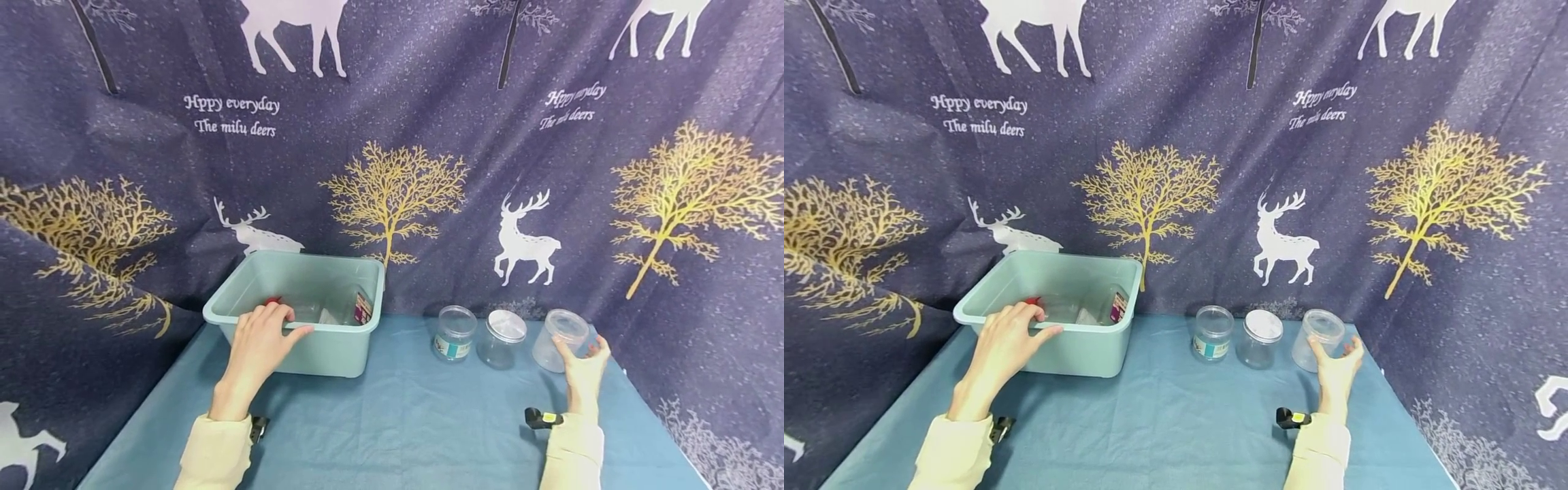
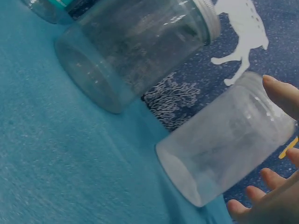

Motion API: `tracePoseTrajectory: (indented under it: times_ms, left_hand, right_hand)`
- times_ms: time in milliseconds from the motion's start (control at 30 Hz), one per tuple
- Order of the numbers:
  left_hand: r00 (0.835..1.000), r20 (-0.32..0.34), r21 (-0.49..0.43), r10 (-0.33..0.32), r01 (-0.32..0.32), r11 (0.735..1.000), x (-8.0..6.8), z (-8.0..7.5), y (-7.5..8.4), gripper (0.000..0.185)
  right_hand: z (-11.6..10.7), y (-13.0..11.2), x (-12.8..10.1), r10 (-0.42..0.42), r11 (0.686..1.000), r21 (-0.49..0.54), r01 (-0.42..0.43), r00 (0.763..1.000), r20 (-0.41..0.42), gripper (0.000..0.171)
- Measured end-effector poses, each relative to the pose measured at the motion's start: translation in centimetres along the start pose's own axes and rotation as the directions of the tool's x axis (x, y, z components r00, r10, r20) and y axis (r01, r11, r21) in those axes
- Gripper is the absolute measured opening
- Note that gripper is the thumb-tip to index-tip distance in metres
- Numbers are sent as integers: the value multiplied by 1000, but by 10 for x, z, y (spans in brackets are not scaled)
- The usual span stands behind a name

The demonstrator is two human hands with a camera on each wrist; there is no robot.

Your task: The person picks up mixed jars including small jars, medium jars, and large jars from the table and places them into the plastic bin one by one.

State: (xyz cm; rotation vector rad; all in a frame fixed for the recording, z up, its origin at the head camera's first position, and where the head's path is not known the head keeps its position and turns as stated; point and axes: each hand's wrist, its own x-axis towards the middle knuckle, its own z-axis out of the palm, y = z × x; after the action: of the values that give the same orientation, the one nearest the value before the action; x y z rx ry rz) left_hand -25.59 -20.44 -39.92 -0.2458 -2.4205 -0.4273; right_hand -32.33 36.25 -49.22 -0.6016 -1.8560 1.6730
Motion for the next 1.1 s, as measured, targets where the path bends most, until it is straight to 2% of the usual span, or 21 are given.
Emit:
tracePoseTrajectory:
  times_ms: [433, 800, 1100]
  left_hand:
    - [999, 30, -5, -18, 18, 1000, 0, 0, -1, 39]
    - [1000, 16, 1, -13, 13, 1000, 1, -4, 1, 38]
    - [1000, 0, 1, -2, 2, 1000, 1, -1, 1, 38]
  right_hand:
    - [7, 10, 5, -46, 996, -68, 48, 998, 31, 101]
    - [7, 12, 7, -52, 993, -107, 57, 997, 51, 100]
    - [8, 23, 11, -51, 997, -47, 55, 996, 79, 102]
